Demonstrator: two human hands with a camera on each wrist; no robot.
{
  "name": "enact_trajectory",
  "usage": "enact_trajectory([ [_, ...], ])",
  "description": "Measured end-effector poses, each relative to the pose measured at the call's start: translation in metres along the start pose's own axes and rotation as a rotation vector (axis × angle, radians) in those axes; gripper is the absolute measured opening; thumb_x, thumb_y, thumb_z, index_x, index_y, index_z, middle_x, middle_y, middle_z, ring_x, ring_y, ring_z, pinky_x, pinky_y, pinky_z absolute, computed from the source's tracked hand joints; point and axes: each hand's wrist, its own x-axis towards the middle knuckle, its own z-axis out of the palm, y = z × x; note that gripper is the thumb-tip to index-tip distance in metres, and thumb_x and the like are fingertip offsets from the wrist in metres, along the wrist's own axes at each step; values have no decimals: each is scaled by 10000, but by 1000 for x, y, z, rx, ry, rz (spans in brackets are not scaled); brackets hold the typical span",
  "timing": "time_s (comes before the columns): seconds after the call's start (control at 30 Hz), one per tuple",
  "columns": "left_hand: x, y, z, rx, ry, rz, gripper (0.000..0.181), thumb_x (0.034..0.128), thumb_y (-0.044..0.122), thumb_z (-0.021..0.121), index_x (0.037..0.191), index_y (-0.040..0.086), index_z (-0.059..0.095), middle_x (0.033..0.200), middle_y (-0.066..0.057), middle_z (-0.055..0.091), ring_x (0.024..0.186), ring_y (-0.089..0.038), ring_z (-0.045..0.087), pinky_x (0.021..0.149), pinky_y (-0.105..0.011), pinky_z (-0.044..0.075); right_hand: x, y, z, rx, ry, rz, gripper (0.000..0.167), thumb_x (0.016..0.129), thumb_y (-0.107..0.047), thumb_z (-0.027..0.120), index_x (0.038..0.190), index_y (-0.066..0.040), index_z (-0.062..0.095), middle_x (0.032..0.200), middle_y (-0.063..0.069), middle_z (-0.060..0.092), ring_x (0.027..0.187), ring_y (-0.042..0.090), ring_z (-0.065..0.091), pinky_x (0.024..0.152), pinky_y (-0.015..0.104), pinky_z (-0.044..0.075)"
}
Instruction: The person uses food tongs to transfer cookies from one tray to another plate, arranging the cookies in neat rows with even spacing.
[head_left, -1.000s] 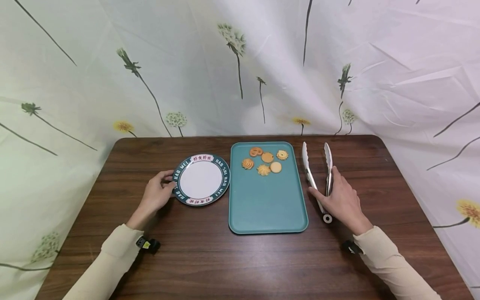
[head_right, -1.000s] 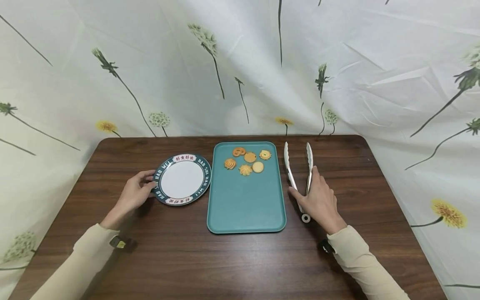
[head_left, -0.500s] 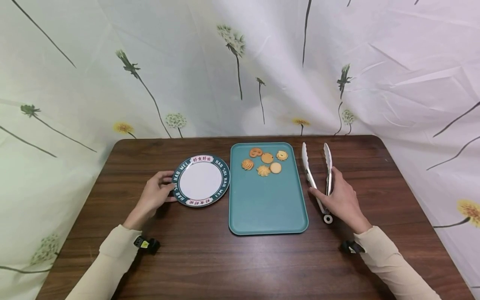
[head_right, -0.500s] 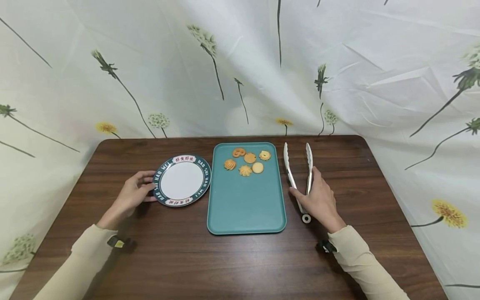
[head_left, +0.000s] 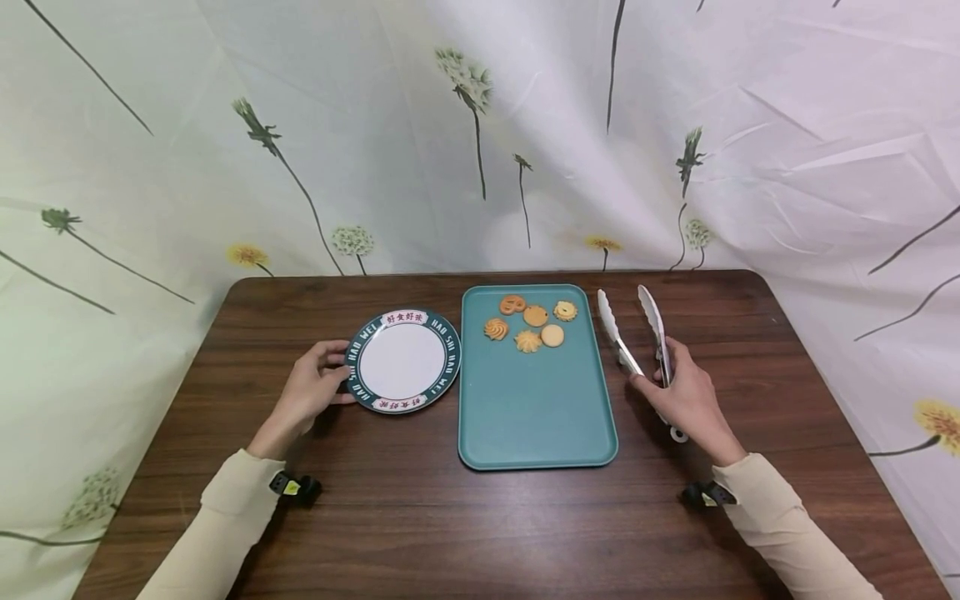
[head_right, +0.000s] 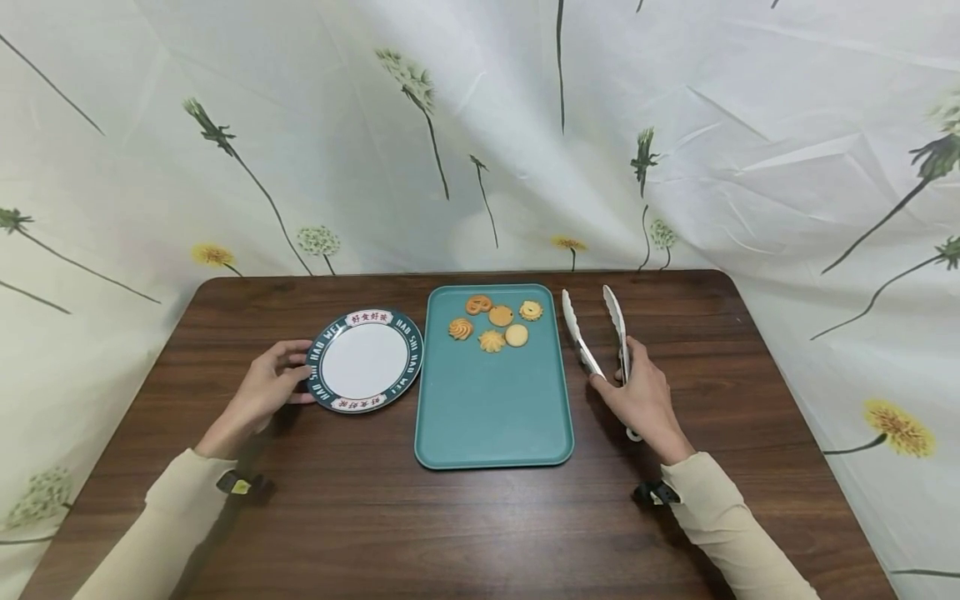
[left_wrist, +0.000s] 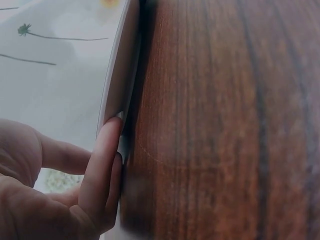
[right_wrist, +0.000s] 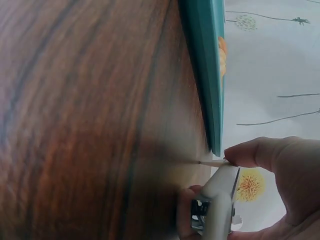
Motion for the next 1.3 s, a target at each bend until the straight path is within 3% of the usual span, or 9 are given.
enact_trajectory([
  [0.27,0,-1,1,-2,2,-9,521,1086,52,450,1583,-26,319,1437,-318,437,1062,-287,610,740,-305,693,-1,0,0,156,-54,37,832,962,-266,705,1608,0,254,1052,202,661,542,149,666,483,293,582],
  [0.33,0,0,2,3,4,-9,518,1086,51,452,1582,-22,322,1436,-317,438,1064,-293,614,734,-301,692,-1,0,0,155,-51,41,833,965,-274,701,1611,-2,250,1069,198,660,553,144,662,494,283,575],
  [0.57,0,0,3,2,8,-5,516,1085,52,454,1580,-21,327,1428,-318,445,1037,-269,621,729,-304,692,-1,1,2,64,6,20,836,963,-355,717,1575,36,304,1028,139,682,836,223,584,707,241,457],
  [0.87,0,-4,3,18,17,13,509,1082,54,451,1573,-17,338,1415,-322,450,1027,-276,625,724,-299,691,-1,5,2,128,0,52,847,936,-386,777,1506,51,328,1059,156,641,681,145,561,505,255,520],
  [1.07,-1,-4,3,15,19,16,507,1085,51,442,1577,-14,335,1418,-324,442,1068,-336,625,727,-298,691,-2,3,-1,43,37,24,836,903,-397,810,1490,46,412,1128,218,685,891,288,627,722,311,490],
  [1.3,-1,-4,2,13,21,5,507,1089,56,435,1582,-5,331,1426,-320,439,1074,-333,625,736,-298,691,-3,3,-6,-30,68,-30,809,904,-377,814,1493,56,468,1262,308,647,1121,452,619,904,600,513],
])
